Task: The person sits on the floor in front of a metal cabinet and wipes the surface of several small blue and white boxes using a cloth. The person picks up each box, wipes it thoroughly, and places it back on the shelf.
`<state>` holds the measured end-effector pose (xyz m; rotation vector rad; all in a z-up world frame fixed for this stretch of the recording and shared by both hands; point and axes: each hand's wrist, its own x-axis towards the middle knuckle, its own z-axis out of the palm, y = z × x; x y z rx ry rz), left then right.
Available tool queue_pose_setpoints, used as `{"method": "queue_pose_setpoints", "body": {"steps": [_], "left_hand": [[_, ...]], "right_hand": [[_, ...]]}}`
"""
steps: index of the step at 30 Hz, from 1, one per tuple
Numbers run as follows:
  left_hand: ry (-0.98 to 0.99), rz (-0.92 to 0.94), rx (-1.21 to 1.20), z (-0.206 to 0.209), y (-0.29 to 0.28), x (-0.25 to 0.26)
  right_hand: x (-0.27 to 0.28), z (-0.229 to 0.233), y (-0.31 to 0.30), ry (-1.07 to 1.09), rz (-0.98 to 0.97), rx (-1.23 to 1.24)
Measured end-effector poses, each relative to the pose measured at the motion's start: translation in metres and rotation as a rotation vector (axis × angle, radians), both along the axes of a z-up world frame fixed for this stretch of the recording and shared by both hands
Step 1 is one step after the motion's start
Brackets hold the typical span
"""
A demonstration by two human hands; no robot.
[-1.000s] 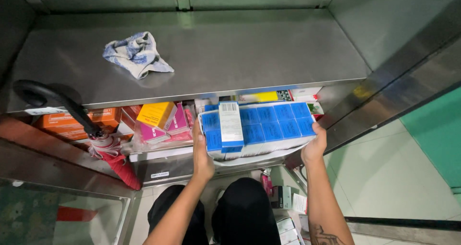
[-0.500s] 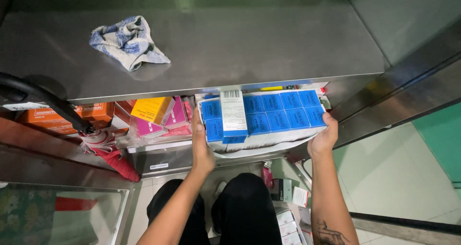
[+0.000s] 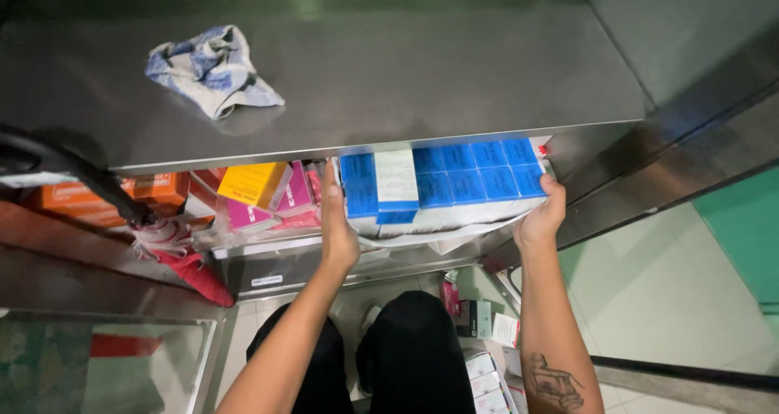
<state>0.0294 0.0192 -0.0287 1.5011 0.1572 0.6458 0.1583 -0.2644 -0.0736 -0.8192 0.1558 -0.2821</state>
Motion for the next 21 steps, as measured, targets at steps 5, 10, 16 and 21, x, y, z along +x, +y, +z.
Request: {"method": "queue_pose_setpoints", "body": {"steps": [5,10,16,21], "left_hand": [[0.073,0.032,0.026,-0.012,0.013,0.016],[0.138,0.047,0.048,-0.010,0.021,0.030],[0.255,-0.026,-0.132,-0.007,0.031,0.017],[-0.198,0.358,0.427,0.015,0.053,-0.051]], "right_hand": [[0.008,0.017,0.022,-0.014,0.006,-0.010],[0.031,0.001,0.021,-0.025,0.030,-0.023],[0.040,-0.026,0.004,-0.031,0.088,-0.071],[-0.020,0.024,0.020,-0.136,0.035,-0.472]]}}
